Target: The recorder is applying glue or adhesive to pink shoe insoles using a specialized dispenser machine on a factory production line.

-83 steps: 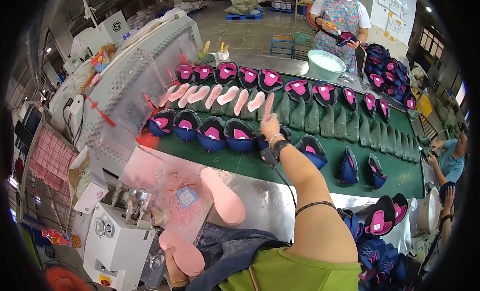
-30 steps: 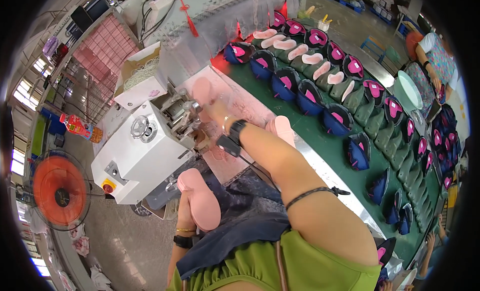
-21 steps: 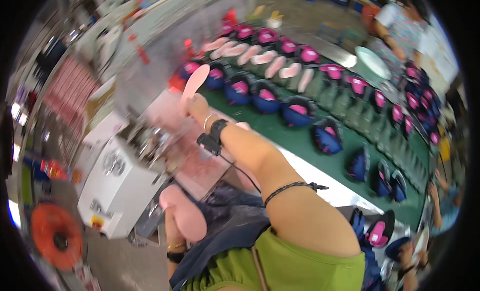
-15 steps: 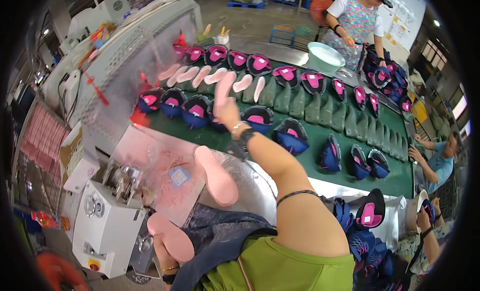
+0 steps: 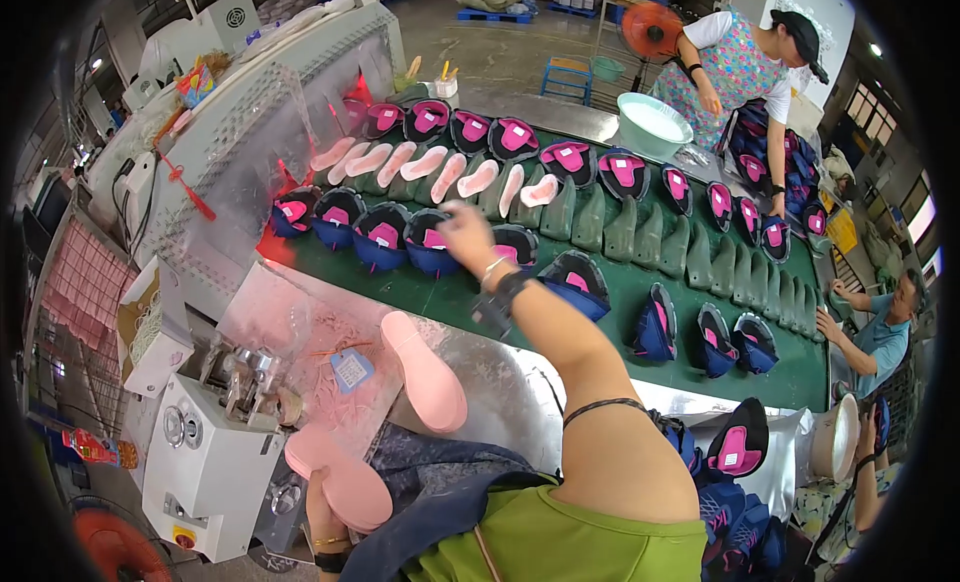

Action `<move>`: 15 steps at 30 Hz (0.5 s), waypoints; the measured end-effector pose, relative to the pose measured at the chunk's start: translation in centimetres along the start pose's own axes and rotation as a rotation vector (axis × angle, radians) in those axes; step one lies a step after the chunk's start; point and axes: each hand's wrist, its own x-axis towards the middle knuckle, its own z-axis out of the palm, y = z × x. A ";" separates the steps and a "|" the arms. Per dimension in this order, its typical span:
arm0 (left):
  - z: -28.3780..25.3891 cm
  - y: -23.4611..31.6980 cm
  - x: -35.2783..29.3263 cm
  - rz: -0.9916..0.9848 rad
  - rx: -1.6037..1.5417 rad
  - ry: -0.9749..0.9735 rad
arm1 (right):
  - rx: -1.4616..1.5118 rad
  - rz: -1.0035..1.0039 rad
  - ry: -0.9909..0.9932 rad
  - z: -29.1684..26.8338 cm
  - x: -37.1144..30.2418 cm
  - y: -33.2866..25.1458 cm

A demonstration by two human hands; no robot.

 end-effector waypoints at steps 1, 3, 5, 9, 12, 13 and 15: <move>0.4 0.1 0.1 0.010 -0.013 -0.029 | -0.021 -0.349 -0.078 2.8 -3.0 -3.6; 1.2 0.7 0.3 0.125 0.221 0.035 | 0.602 0.227 -0.438 8.5 -11.6 -10.7; 1.9 0.9 0.2 0.325 0.218 -0.027 | 0.006 -0.411 -0.723 10.7 -19.1 -15.2; 1.3 2.7 0.4 0.316 0.168 0.116 | 0.125 -0.266 -0.994 12.2 -27.1 -18.4; -0.3 3.3 -0.2 0.145 0.002 0.022 | 0.119 0.076 -1.007 13.9 -26.3 -16.9; -0.8 3.2 -0.4 0.124 -0.016 -0.001 | 0.044 0.113 -1.005 14.7 -25.3 -16.2; -1.5 2.7 -1.0 0.064 -0.110 -0.073 | 0.265 0.164 -0.877 16.9 -23.5 -14.8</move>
